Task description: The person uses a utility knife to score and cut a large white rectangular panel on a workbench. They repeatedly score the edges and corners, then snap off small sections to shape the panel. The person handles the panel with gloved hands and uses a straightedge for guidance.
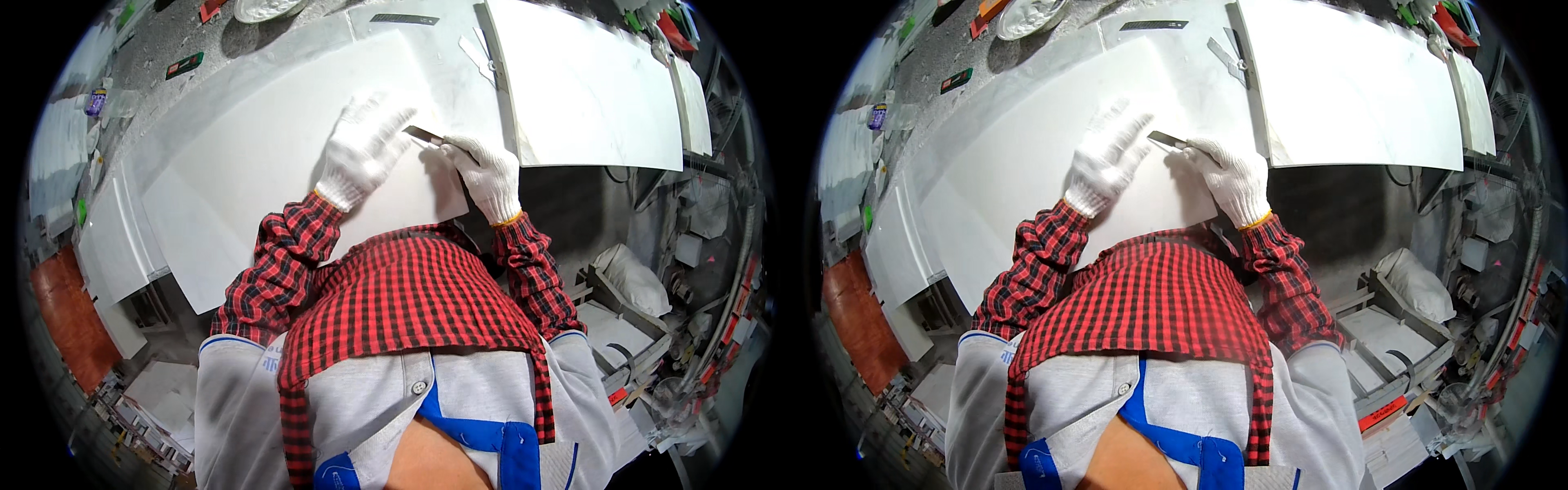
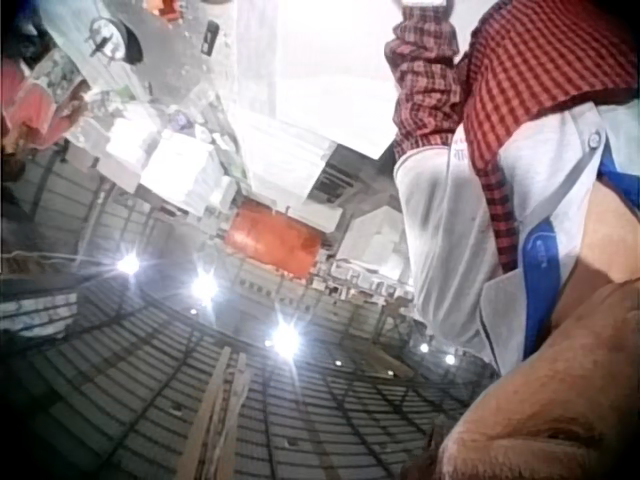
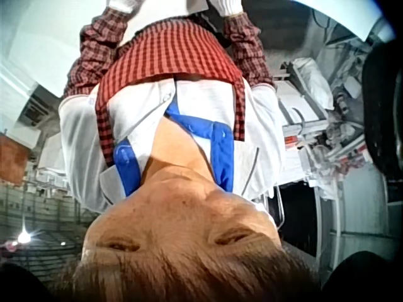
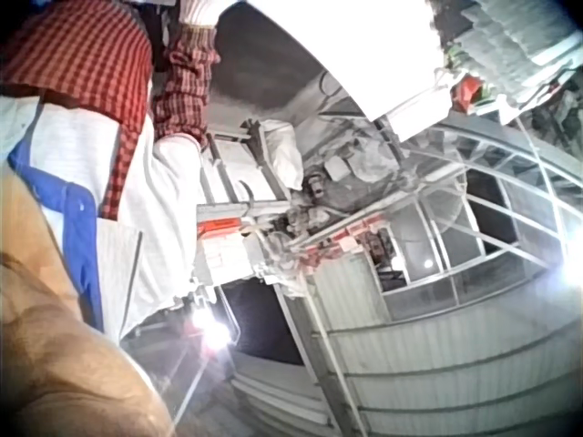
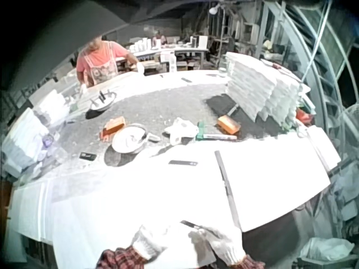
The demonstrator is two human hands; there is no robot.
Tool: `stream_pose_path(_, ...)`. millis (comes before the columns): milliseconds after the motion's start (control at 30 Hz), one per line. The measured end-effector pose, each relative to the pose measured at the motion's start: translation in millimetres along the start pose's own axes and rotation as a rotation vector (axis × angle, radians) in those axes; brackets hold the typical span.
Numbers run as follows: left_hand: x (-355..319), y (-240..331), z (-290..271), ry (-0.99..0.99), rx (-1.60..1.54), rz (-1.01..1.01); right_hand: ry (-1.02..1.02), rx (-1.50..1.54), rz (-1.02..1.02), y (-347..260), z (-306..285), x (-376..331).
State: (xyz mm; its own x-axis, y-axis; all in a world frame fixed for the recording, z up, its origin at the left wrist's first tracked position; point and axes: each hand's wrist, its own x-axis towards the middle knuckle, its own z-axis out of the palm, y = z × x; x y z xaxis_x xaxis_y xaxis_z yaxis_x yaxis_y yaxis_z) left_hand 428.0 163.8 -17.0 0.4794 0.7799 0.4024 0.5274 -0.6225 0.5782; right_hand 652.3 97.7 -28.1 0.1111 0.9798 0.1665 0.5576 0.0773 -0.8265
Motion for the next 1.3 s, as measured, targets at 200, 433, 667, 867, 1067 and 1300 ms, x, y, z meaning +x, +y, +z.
stream_pose_path(200,-2.8,-8.6,8.2,0.078,0.024,-0.052,-0.022,0.101,-0.027,-9.4,-8.7,-20.6)
stream_pose_path(433,-0.8,15.5,12.3,-0.060,0.095,-0.175,-0.086,0.108,-0.083,-22.2,-10.6,-2.0)
stream_pose_path(667,8.7,5.2,-0.4,-0.074,0.117,-0.090,-0.397,0.090,0.041,37.3,-18.3,100.0)
stream_pose_path(867,18.8,9.2,-2.5,-0.054,0.081,-0.098,-0.498,-0.157,-0.027,24.9,-9.7,137.6)
stream_pose_path(1067,21.5,7.1,-4.0,-0.072,0.166,0.013,-0.533,-0.138,0.023,18.0,-13.1,129.0)
stream_pose_path(1300,18.0,2.3,1.5,-0.016,0.139,0.066,-0.453,-0.180,0.035,12.4,-13.0,111.0)
